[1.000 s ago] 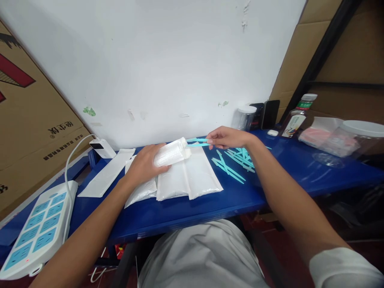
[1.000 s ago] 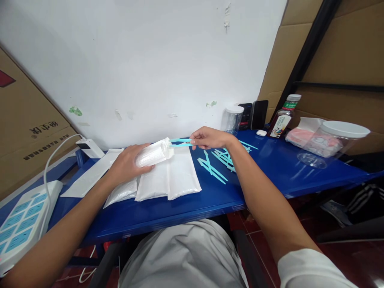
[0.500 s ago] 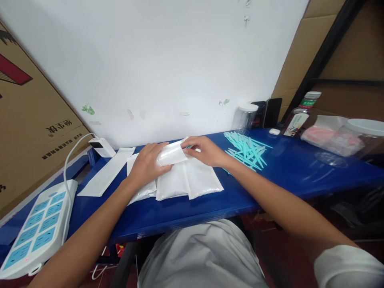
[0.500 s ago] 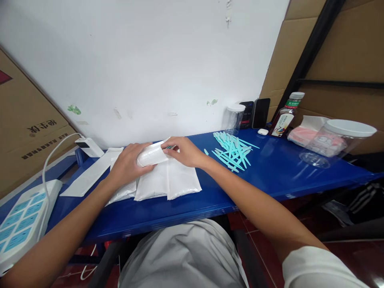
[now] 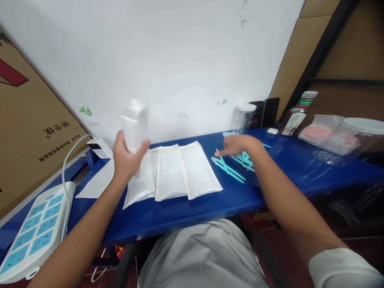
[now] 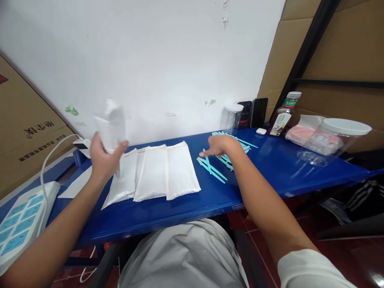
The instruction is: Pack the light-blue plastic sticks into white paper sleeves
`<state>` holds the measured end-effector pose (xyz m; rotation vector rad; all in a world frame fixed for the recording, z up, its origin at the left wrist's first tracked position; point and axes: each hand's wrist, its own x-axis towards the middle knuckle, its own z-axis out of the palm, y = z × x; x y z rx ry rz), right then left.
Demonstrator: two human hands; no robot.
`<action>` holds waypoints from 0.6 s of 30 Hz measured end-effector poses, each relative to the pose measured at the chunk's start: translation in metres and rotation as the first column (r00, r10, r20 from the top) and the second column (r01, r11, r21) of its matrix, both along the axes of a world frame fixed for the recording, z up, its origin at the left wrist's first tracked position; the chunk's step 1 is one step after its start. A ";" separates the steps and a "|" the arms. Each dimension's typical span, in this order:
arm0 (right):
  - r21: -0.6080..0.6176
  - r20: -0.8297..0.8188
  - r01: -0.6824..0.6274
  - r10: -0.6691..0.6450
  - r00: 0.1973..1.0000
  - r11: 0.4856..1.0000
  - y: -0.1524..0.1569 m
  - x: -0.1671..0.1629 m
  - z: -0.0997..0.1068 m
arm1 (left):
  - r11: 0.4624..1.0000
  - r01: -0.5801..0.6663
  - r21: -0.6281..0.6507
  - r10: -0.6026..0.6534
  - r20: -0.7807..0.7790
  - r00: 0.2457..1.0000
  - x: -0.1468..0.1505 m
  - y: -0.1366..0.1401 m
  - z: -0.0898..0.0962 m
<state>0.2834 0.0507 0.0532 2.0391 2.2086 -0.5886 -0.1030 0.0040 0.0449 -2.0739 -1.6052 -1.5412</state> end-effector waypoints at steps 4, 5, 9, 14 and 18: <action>-0.287 -0.007 -0.026 0.025 1.000 0.958 0.005 -0.006 -0.015 | 0.973 0.187 -0.135 -0.222 -0.328 0.918 0.013 -0.002 -0.013; -0.293 -0.024 -0.053 0.048 0.999 0.955 0.006 -0.008 -0.017 | 0.963 0.216 -0.162 -0.263 -0.389 0.883 0.015 -0.002 -0.016; -0.259 -0.061 -0.129 0.117 0.991 0.957 0.010 -0.011 -0.020 | 0.943 0.238 -0.233 -0.321 -0.448 0.835 0.013 0.000 -0.021; -0.091 0.021 -0.195 0.197 0.980 0.977 0.019 0.000 -0.022 | 0.952 0.212 -0.222 -0.292 -0.438 0.850 0.009 0.004 -0.020; -0.023 0.025 -0.203 0.204 0.979 0.979 0.029 0.008 -0.028 | 0.951 0.220 -0.218 -0.297 -0.445 0.845 0.009 0.005 -0.021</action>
